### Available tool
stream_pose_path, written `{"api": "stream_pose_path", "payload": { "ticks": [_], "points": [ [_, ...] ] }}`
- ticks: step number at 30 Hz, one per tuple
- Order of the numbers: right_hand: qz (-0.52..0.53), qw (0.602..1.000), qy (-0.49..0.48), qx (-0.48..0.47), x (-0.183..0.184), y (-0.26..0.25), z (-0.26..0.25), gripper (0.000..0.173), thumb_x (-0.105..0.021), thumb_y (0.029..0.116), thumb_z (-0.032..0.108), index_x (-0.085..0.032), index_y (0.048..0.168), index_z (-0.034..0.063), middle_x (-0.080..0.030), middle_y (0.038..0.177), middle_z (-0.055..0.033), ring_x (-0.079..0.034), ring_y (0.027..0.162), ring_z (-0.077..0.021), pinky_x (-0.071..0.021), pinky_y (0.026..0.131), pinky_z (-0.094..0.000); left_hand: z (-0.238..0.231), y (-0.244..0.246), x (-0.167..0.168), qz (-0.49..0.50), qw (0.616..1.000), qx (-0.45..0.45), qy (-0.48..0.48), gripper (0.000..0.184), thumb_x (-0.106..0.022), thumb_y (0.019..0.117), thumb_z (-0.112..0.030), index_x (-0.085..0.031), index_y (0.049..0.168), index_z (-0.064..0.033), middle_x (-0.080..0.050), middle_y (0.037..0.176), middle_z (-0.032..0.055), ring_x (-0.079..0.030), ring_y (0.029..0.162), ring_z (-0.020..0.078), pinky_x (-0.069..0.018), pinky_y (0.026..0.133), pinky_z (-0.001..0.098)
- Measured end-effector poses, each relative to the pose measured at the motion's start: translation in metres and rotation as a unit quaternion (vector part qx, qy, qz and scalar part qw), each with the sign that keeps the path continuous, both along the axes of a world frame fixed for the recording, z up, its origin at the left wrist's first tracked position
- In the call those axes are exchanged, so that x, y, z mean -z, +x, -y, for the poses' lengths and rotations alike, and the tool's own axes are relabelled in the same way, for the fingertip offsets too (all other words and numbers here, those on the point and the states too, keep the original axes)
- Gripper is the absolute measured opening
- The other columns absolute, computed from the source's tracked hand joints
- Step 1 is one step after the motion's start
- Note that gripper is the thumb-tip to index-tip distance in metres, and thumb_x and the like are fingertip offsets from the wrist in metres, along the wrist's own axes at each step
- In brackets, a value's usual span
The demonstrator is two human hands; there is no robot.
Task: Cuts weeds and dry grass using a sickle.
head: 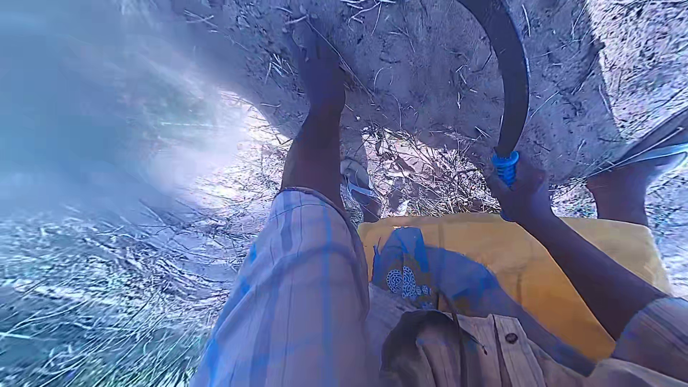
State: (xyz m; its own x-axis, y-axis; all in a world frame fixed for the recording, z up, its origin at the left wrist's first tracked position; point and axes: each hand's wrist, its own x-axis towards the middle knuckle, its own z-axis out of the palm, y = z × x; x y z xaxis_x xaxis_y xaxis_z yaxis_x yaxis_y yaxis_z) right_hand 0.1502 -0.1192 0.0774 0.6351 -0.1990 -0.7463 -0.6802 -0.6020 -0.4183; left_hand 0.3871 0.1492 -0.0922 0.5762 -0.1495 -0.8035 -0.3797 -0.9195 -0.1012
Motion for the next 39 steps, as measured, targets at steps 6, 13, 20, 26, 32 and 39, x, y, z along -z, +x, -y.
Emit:
{"api": "stream_pose_path", "payload": {
  "ticks": [6,13,20,26,32,39],
  "points": [
    [0.034,0.999,0.023,-0.028,0.001,0.009,-0.003,0.037,-0.061,0.098,0.02,-0.058,0.115,-0.013,-0.063,0.08,-0.0247,-0.062,0.067,-0.0372,-0.0493,0.062,-0.0546,-0.027,-0.003,-0.027,-0.057,0.997,-0.004,-0.056,0.036,-0.05,0.0994,0.001,-0.058,0.134,0.0093,-0.05,0.146,0.0327,-0.038,0.143,0.0529,-0.0241,0.117,0.071],
    [0.049,0.986,0.117,-0.106,0.039,0.106,-0.072,0.037,-0.057,0.1023,0.024,-0.057,0.124,-0.0064,-0.067,0.088,-0.0225,-0.068,0.079,-0.0394,-0.0517,0.069,-0.0561,-0.043,-0.016,-0.062,-0.022,0.991,-0.118,-0.053,0.035,-0.041,0.1056,-0.001,-0.053,0.137,0.0103,-0.05,0.146,0.033,-0.048,0.137,0.0537,-0.0445,0.104,0.0679],
    [-0.336,0.907,0.048,-0.25,0.063,-0.022,-0.026,0.048,-0.05,0.1079,0.029,-0.047,0.141,-0.0061,-0.064,0.119,-0.0339,-0.063,0.114,-0.0518,-0.0474,0.093,-0.0655,-0.056,-0.046,-0.079,-0.088,0.984,-0.14,-0.064,0.03,-0.047,0.1051,-0.002,-0.058,0.129,0.0117,-0.055,0.138,0.0319,-0.052,0.132,0.0504,-0.0467,0.102,0.0647],
    [-0.133,0.979,0.001,-0.153,0.001,-0.047,0.001,0.044,-0.058,0.1013,0.02,-0.058,0.125,-0.0171,-0.068,0.097,-0.0373,-0.068,0.09,-0.0563,-0.0496,0.078,-0.0692,-0.085,-0.125,-0.082,-0.169,0.971,-0.137,-0.1,0.039,-0.062,0.1017,-0.012,-0.059,0.139,-0.0003,-0.046,0.155,0.0248,-0.041,0.142,0.0498,-0.0377,0.109,0.0681],
    [0.033,0.988,0.048,-0.142,0.018,0.031,-0.05,0.042,-0.063,0.0988,0.021,-0.059,0.114,-0.0178,-0.065,0.082,-0.0322,-0.066,0.074,-0.05,-0.0508,0.068,-0.0641,-0.112,-0.034,-0.068,0.057,0.985,-0.136,-0.085,0.086,-0.07,0.0937,-0.018,-0.023,0.165,-0.0076,-0.008,0.174,0.0174,0.002,0.16,0.0429,0.0045,0.117,0.0765],
    [0.045,0.98,0.108,-0.162,0.02,0.054,-0.107,0.035,-0.062,0.0977,0.021,-0.061,0.109,-0.0121,-0.064,0.075,-0.025,-0.066,0.066,-0.0429,-0.0503,0.059,-0.0577,-0.202,0.001,-0.089,0.108,0.958,-0.253,0.079,0.108,-0.079,0.0805,-0.006,-0.011,0.165,-0.0005,-0.011,0.17,0.0289,-0.009,0.157,0.0504,-0.0122,0.114,0.0814]
  ]
}}
